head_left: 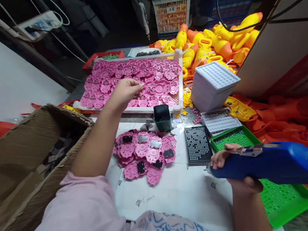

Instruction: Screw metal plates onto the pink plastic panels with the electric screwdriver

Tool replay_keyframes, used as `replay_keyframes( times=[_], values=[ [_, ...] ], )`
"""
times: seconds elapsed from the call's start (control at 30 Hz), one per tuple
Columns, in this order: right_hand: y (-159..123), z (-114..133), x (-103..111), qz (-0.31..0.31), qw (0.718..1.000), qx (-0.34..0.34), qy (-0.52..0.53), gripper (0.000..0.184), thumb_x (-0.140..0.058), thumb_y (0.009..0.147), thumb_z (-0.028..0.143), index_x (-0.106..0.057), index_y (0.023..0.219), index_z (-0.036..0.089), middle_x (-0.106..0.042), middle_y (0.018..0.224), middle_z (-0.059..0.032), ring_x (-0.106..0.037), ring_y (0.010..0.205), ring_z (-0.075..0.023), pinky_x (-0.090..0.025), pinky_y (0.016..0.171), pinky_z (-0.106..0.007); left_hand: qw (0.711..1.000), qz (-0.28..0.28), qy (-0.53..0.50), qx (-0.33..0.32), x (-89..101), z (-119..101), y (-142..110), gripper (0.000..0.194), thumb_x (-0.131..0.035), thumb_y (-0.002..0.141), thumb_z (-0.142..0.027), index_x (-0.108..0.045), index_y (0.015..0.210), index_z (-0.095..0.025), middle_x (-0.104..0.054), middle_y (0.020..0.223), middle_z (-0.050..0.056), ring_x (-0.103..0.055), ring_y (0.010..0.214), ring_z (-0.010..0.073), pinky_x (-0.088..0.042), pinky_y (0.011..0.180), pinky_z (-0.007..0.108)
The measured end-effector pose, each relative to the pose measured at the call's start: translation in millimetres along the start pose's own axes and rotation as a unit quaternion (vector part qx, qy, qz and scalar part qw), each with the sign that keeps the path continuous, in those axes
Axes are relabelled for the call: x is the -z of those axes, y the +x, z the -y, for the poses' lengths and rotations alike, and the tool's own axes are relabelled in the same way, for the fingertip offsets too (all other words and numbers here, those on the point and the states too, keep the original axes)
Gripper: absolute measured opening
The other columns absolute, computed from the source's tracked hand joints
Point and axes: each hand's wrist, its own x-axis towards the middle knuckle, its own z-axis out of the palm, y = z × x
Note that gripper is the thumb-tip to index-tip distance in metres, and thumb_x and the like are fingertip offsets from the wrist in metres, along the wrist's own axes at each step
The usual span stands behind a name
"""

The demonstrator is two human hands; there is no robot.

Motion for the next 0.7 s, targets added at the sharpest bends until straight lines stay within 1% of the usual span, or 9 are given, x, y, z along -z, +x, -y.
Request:
replay_keyframes(
  times=[0.07,0.1,0.17,0.23,0.3,0.37,0.43,0.6,0.7],
  values=[
    [0,2,0,-0.008,1.000,0.000,0.002,0.058,-0.061,0.069,0.056,-0.057,0.117,0.024,-0.056,0.066,-0.0035,-0.055,0.059,-0.0161,-0.047,0.053,-0.032,0.999,-0.001,-0.022,-0.044,8.4,-9,-35,0.016,-0.062,0.078,-0.027,-0.057,0.069,-0.014,-0.049,0.057,-0.003,-0.045,0.049,0.0060,-0.037,0.049,0.017],
    [0,3,0,-0.011,1.000,0.000,0.002,0.058,-0.061,0.069,0.056,-0.058,0.117,0.024,-0.056,0.066,-0.0036,-0.055,0.059,-0.0163,-0.047,0.053,-0.032,0.998,0.011,-0.019,-0.062,8.8,-12,-53,0.015,-0.062,0.077,-0.029,-0.059,0.071,-0.015,-0.050,0.057,-0.003,-0.045,0.049,0.0067,-0.037,0.050,0.018],
    [-1,4,0,-0.017,1.000,-0.002,0.005,0.058,-0.062,0.068,0.056,-0.058,0.116,0.023,-0.056,0.066,-0.0037,-0.055,0.059,-0.0168,-0.046,0.053,-0.033,0.996,0.057,0.019,-0.066,1.8,-13,-90,0.016,-0.061,0.078,-0.032,-0.062,0.076,-0.016,-0.056,0.062,-0.001,-0.050,0.055,0.0094,-0.040,0.053,0.020],
    [-2,3,1,-0.022,1.000,-0.007,0.006,0.058,-0.063,0.067,0.056,-0.058,0.114,0.023,-0.057,0.066,-0.0041,-0.055,0.059,-0.0175,-0.046,0.053,-0.034,0.984,0.135,0.091,-0.070,-13.9,-10,-122,0.017,-0.057,0.081,-0.032,-0.063,0.077,-0.017,-0.061,0.069,0.000,-0.055,0.063,0.0122,-0.042,0.059,0.023],
    [-3,3,1,-0.033,0.999,-0.016,0.007,0.058,-0.064,0.065,0.055,-0.058,0.114,0.023,-0.057,0.066,-0.0044,-0.055,0.059,-0.0179,-0.046,0.053,-0.035,0.952,0.222,0.189,-0.090,-34.3,-5,-144,0.020,-0.050,0.087,-0.031,-0.063,0.079,-0.018,-0.065,0.074,0.001,-0.058,0.068,0.0142,-0.044,0.062,0.025],
    [-4,2,2,-0.044,0.999,-0.027,0.005,0.059,-0.065,0.064,0.055,-0.058,0.113,0.024,-0.058,0.066,-0.0046,-0.055,0.059,-0.0183,-0.046,0.054,-0.035,0.909,0.286,0.278,-0.120,-55.6,2,-158,0.022,-0.044,0.090,-0.027,-0.063,0.082,-0.018,-0.066,0.079,0.002,-0.060,0.071,0.0154,-0.045,0.064,0.026],
    [-4,1,2,-0.048,0.998,-0.036,0.001,0.060,-0.066,0.063,0.057,-0.058,0.112,0.024,-0.058,0.066,-0.0042,-0.055,0.058,-0.0188,-0.046,0.053,-0.036,0.880,0.314,0.327,-0.141,-75.9,8,-167,0.023,-0.041,0.091,-0.022,-0.063,0.084,-0.018,-0.067,0.082,0.005,-0.060,0.075,0.0174,-0.045,0.067,0.028],
    [-4,1,3,-0.041,0.998,-0.042,-0.008,0.058,-0.066,0.064,0.056,-0.059,0.112,0.025,-0.057,0.066,-0.0039,-0.055,0.057,-0.0188,-0.046,0.053,-0.037,0.831,0.354,0.379,-0.200,-117.1,20,-181,0.012,-0.054,0.078,-0.012,-0.065,0.075,-0.015,-0.066,0.077,0.010,-0.057,0.081,0.0242,-0.041,0.073,0.037],
    [-4,2,3,-0.035,0.999,-0.033,-0.012,0.058,-0.063,0.065,0.056,-0.058,0.114,0.025,-0.056,0.066,-0.0041,-0.055,0.058,-0.0186,-0.046,0.054,-0.036,0.807,0.369,0.391,-0.244,-133.4,30,-188,0.009,-0.058,0.076,-0.011,-0.065,0.080,-0.014,-0.065,0.083,0.013,-0.054,0.087,0.0272,-0.037,0.074,0.041]
  ],
)
